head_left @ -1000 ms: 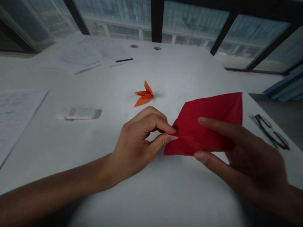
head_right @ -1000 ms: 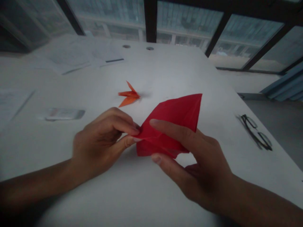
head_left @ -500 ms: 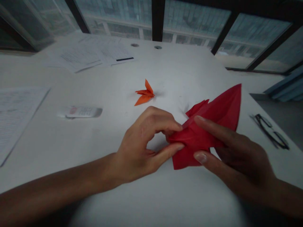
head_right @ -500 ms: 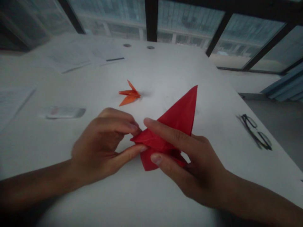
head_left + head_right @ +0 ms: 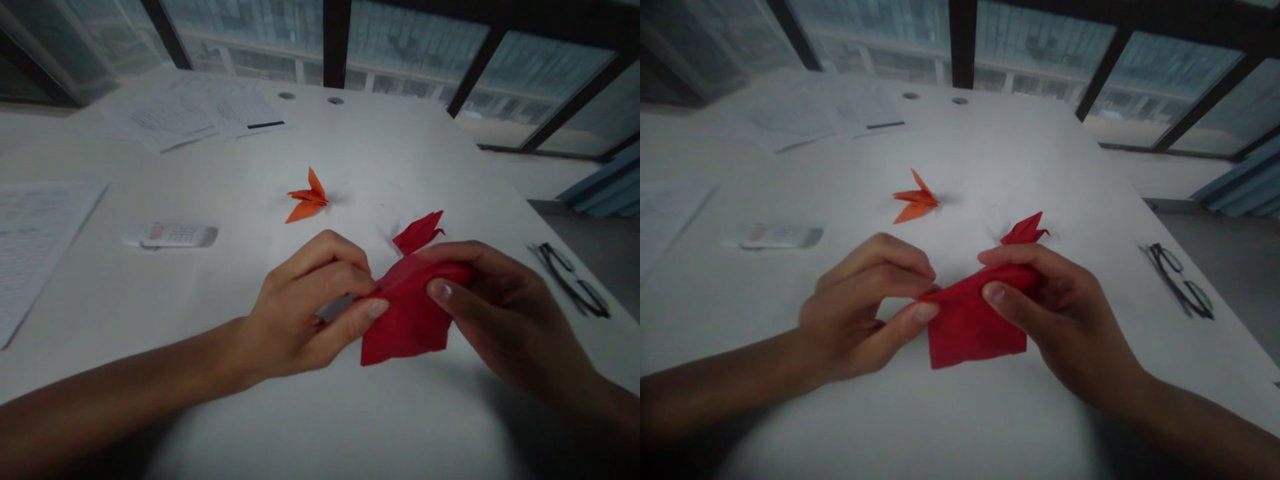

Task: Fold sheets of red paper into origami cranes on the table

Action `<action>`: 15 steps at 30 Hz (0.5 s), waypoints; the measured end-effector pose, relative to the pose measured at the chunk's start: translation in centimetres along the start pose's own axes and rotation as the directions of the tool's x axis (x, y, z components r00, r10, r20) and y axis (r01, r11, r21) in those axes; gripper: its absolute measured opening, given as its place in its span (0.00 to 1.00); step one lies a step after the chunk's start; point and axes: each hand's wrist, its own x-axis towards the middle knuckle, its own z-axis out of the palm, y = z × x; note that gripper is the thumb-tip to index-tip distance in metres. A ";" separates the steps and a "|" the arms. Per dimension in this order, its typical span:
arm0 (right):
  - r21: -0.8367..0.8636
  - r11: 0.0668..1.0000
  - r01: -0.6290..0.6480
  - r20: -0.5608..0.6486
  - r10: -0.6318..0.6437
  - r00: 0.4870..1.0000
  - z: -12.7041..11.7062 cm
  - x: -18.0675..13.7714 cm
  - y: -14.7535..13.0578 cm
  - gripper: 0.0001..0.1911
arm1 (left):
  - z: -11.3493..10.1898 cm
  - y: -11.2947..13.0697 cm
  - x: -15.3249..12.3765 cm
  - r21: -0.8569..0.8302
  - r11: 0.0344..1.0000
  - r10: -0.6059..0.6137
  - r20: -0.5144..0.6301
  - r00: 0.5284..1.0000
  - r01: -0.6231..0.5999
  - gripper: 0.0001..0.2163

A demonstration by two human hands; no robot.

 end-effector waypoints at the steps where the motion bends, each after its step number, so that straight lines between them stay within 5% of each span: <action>1: -0.039 0.999 0.004 -0.021 -0.005 1.000 0.1 0.0 0.0 0.10 | 0.0 0.0 0.0 0.012 1.000 -0.006 0.004 1.000 0.006 0.03; 9: -0.385 0.912 0.143 -0.104 -0.197 0.975 -0.2 0.2 -0.1 0.04 | 0.1 -0.3 0.1 -0.026 0.988 -0.155 -0.002 0.988 0.155 0.03; 12: -0.485 0.846 0.224 -0.091 -0.303 0.948 -0.7 1.1 0.1 0.04 | 0.1 -0.6 0.0 -0.082 0.939 -0.332 0.039 0.942 0.334 0.03; 15: -0.454 0.865 0.211 -0.026 -0.250 0.968 -1.0 2.0 0.3 0.06 | 0.2 -0.9 0.0 -0.205 0.845 -0.479 0.123 0.869 0.495 0.06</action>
